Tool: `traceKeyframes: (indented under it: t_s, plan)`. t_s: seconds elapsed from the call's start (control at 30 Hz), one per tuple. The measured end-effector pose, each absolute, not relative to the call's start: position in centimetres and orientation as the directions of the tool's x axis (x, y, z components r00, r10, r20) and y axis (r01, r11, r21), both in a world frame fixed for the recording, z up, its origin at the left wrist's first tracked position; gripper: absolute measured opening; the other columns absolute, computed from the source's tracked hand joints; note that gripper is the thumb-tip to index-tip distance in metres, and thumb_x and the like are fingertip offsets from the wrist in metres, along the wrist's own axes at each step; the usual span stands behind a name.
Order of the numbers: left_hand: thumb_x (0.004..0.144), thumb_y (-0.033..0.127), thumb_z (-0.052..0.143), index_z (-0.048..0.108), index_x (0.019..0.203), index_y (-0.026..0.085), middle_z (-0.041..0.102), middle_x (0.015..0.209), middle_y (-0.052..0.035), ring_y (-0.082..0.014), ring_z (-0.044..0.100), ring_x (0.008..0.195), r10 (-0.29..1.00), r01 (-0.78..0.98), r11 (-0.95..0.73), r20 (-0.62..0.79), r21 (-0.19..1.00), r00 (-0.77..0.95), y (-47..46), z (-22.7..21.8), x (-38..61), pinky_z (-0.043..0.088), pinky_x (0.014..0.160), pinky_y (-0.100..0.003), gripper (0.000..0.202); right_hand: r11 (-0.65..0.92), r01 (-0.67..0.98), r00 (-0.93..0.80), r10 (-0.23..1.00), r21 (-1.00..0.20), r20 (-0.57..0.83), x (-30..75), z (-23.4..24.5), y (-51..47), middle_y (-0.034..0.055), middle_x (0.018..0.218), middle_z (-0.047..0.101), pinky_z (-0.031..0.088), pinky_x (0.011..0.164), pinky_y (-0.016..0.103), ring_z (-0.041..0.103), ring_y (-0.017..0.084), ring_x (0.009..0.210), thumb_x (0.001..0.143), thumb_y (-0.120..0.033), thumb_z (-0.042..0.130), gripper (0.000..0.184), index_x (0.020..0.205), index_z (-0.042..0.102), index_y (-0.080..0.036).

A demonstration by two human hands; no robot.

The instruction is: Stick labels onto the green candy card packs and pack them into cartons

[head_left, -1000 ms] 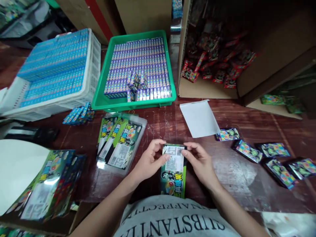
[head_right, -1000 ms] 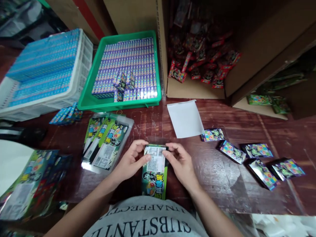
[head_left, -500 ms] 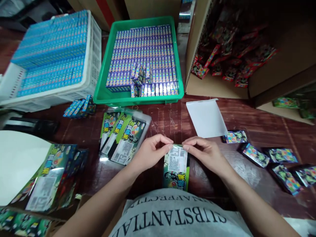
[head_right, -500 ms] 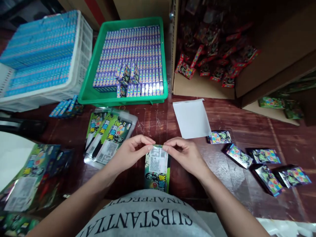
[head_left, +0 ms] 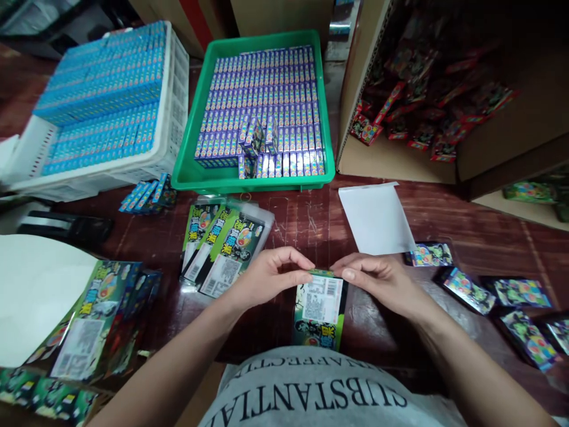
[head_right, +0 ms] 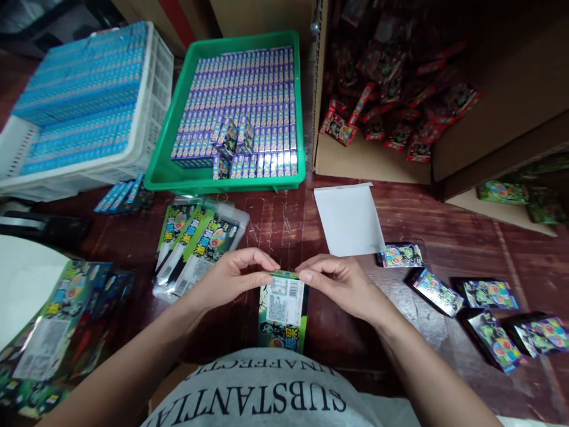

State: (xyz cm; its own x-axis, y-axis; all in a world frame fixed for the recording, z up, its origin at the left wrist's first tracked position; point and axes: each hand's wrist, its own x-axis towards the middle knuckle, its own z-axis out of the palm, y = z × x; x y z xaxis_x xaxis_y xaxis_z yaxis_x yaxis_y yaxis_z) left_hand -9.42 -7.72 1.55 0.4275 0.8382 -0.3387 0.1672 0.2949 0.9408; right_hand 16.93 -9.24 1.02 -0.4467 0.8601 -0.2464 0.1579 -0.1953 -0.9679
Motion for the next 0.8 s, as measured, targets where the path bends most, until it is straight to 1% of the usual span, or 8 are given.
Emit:
traceKeyframes:
  t_s: [0.1,0.2,0.27,0.37,0.43,0.53,0.7,0.8]
  plan:
    - [0.085,0.029,0.074,0.076,0.089,0.025,0.077,0.096,-0.0055,-0.0207,0.073,0.088,0.835,0.243,0.185,-0.283,0.952,0.473,-6.9,1.7,-8.8,0.059,0.083,-0.039,0.005,0.104,0.333,-0.484,0.872,-0.937,-0.075,18.9,1.2,-6.3,0.0054,0.130,0.069,0.051,0.103,0.043,0.064,0.023,0.121,0.098,-0.042,0.060,0.023,0.103,0.079,-0.030]
    - [0.088,0.029,0.070,0.076,0.087,0.026,0.077,0.097,-0.0058,-0.0212,0.073,0.090,0.775,0.276,0.053,-0.214,0.960,0.594,-5.5,1.9,-7.6,0.059,0.085,-0.039,0.006,0.327,0.630,-0.303,0.939,-0.705,0.165,21.2,0.2,-0.4,0.0110,0.131,0.067,0.044,0.109,0.046,0.060,0.026,0.124,0.102,-0.039,0.050,0.031,0.115,0.075,-0.025]
    - [0.089,0.027,0.069,0.076,0.089,0.025,0.077,0.095,-0.0055,-0.0205,0.073,0.088,0.725,0.290,-0.020,-0.186,0.957,0.663,-4.6,2.1,-6.8,0.059,0.084,-0.038,0.007,0.280,0.812,-0.221,0.959,-0.512,0.175,22.6,-0.9,3.6,0.0140,0.121,0.070,0.043,0.106,0.047,0.061,0.028,0.117,0.103,-0.035,0.044,0.036,0.118,0.073,-0.019]
    - [0.089,0.024,0.069,0.076,0.088,0.025,0.077,0.092,-0.0041,-0.0189,0.073,0.085,0.677,0.304,-0.145,-0.129,0.942,0.725,-3.3,2.0,-5.8,0.059,0.082,-0.035,0.008,0.257,0.876,-0.234,0.966,-0.409,0.106,23.9,-2.4,7.2,0.0157,0.116,0.071,0.043,0.098,0.052,0.058,0.034,0.112,0.098,-0.035,0.053,0.032,0.116,0.073,-0.018]
    - [0.087,0.025,0.072,0.076,0.081,0.025,0.077,0.096,-0.0045,-0.0193,0.073,0.086,0.679,0.326,-0.230,-0.089,0.917,0.729,-2.4,1.6,-5.3,0.058,0.083,-0.036,0.007,0.283,0.873,-0.277,0.958,-0.396,0.075,24.1,-3.1,7.5,0.0137,0.116,0.071,0.042,0.095,0.054,0.055,0.036,0.112,0.094,-0.037,0.060,0.028,0.113,0.074,-0.023]
    - [0.086,0.032,0.075,0.073,0.079,0.024,0.074,0.107,-0.0071,-0.0226,0.072,0.096,0.808,0.394,-0.268,-0.017,0.879,0.589,-0.5,0.3,-4.0,0.055,0.090,-0.041,0.012,0.313,0.866,-0.322,0.946,-0.389,0.044,23.9,-3.7,5.8,0.0106,0.114,0.070,0.042,0.093,0.052,0.054,0.034,0.109,0.095,-0.037,0.059,0.021,0.106,0.074,-0.026]
    - [0.088,0.044,0.074,0.065,0.112,0.020,0.072,0.111,-0.0119,-0.0261,0.070,0.101,0.973,0.411,-0.087,-0.011,0.907,0.230,2.0,-1.5,-1.1,0.056,0.081,-0.039,0.035,0.300,0.863,-0.313,0.949,-0.406,0.035,23.7,-3.2,2.3,0.0084,0.109,0.071,0.044,0.088,0.046,0.062,0.028,0.099,0.100,-0.033,0.049,0.019,0.102,0.066,-0.024]
    - [0.090,0.040,0.071,0.060,0.124,0.020,0.065,0.128,-0.0148,-0.0294,0.063,0.118,0.963,0.448,-0.267,0.216,0.853,0.163,1.2,-0.6,0.5,0.053,0.095,-0.044,0.041,0.123,0.904,-0.096,0.992,-0.409,0.086,23.4,-1.5,0.7,0.0082,0.101,0.074,0.047,0.079,0.043,0.067,0.028,0.086,0.101,-0.038,0.046,0.022,0.109,0.062,-0.024]
